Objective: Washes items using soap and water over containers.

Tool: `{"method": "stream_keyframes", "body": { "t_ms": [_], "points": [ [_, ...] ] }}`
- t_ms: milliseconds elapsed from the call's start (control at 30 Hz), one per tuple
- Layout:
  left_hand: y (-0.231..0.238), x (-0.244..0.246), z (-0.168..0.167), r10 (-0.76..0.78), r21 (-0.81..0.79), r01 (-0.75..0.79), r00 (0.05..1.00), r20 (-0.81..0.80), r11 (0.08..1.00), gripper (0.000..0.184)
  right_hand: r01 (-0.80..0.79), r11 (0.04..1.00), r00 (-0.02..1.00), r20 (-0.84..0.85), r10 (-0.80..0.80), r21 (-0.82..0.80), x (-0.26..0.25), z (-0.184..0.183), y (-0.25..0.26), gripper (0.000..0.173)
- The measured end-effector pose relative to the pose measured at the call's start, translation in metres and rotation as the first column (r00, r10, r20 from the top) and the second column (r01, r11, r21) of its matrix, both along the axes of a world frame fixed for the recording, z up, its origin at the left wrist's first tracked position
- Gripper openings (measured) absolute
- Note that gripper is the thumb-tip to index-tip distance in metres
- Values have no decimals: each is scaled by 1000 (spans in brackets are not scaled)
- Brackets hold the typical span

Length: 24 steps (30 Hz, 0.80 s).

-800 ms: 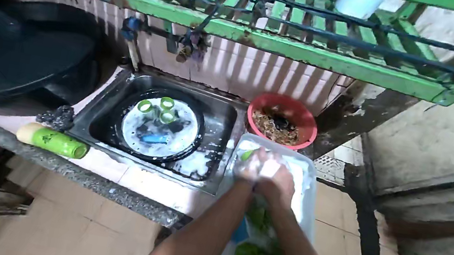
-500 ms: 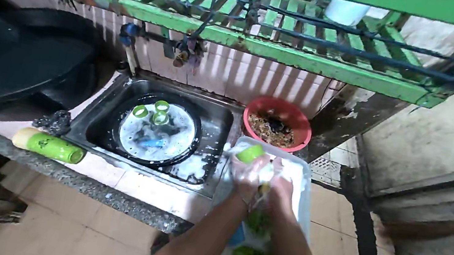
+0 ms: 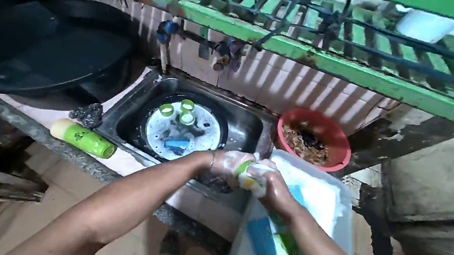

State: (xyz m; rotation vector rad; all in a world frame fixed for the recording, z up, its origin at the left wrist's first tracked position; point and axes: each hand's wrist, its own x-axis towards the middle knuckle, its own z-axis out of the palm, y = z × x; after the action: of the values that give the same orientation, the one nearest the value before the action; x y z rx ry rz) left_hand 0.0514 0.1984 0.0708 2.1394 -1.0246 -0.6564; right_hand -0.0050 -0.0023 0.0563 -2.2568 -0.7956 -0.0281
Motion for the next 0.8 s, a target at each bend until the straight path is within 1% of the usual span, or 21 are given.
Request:
{"method": "stream_keyframes", "body": {
  "t_ms": [33, 67, 133, 167, 200, 267, 300, 333, 367, 400, 433, 467, 500, 567, 600, 633, 667, 700, 733, 767, 800],
  "points": [
    [5, 0, -3, 61, 78, -67, 995, 81, 995, 74, 68, 995, 993, -98, -60, 74, 5, -11, 13, 20],
    [9, -2, -7, 116, 139, -140, 978, 172, 980, 72, 195, 967, 945, -295, -140, 164, 5, -19, 28, 17],
    [20, -4, -21, 133, 149, -200, 919, 371, 968, 62, 498, 789, 737, -655, -167, 359, 6, -36, 60, 20],
    [28, 0, -27, 118, 152, -193, 908, 402, 969, 61, 579, 724, 660, -737, -146, 375, 6, -40, 73, 24],
    [38, 6, -29, 96, 163, -167, 922, 376, 972, 62, 562, 751, 657, -738, -151, 346, 9, -40, 80, 24],
    [61, 22, -29, 32, 158, -55, 988, 149, 986, 66, 252, 965, 836, -519, -179, 73, 15, -24, 82, 20],
    [72, 29, -34, -10, 81, 10, 1000, 5, 997, 64, 17, 991, 925, -374, -65, -130, 22, -17, 78, 28],
    [79, 32, -42, -51, -12, 50, 985, -167, 999, 59, -168, 937, 956, -284, 78, -308, 31, -13, 75, 38],
    [81, 31, -45, -74, -73, 57, 966, -249, 996, 53, -248, 885, 960, -225, 169, -394, 38, -15, 75, 41],
    [80, 31, -46, -57, -52, 47, 975, -214, 998, 56, -238, 880, 965, -203, 167, -410, 44, -21, 78, 41],
    [77, 31, -41, -2, 51, 5, 998, -68, 999, 62, -159, 920, 965, -254, 68, -358, 47, -29, 84, 41],
    [75, 31, -35, 37, 162, -52, 995, 94, 985, 69, 8, 971, 935, -342, -92, -241, 45, -35, 94, 37],
    [74, 32, -35, 48, 217, -99, 973, 227, 971, 74, 216, 972, 849, -474, -236, -96, 42, -38, 106, 31],
    [78, 36, -43, 46, 230, -147, 919, 392, 962, 68, 594, 788, 593, -752, -290, 164, 37, -46, 124, 27],
    [83, 40, -48, 41, 253, -162, 905, 423, 954, 64, 687, 695, 516, -814, -265, 210, 37, -49, 126, 29],
    [90, 47, -56, 55, 270, -190, 896, 440, 944, 60, 723, 648, 513, -814, -273, 239, 36, -49, 124, 29],
    [98, 57, -67, 97, 260, -235, 887, 451, 937, 62, 714, 652, 561, -765, -316, 255, 36, -46, 115, 29],
    [105, 69, -78, 135, 257, -283, 871, 472, 924, 66, 659, 712, 649, -663, -374, 243, 33, -38, 98, 30],
    [110, 79, -85, 167, 256, -327, 853, 495, 910, 70, 595, 786, 733, -518, -442, 171, 28, -24, 75, 34],
    [107, 85, -86, 197, 257, -366, 838, 510, 894, 74, 568, 822, 762, -398, -510, 36, 22, -5, 50, 41],
    [96, 83, -79, 221, 244, -388, 829, 513, 889, 73, 587, 799, 741, -310, -595, -131, 15, 15, 24, 45]
  ]
}}
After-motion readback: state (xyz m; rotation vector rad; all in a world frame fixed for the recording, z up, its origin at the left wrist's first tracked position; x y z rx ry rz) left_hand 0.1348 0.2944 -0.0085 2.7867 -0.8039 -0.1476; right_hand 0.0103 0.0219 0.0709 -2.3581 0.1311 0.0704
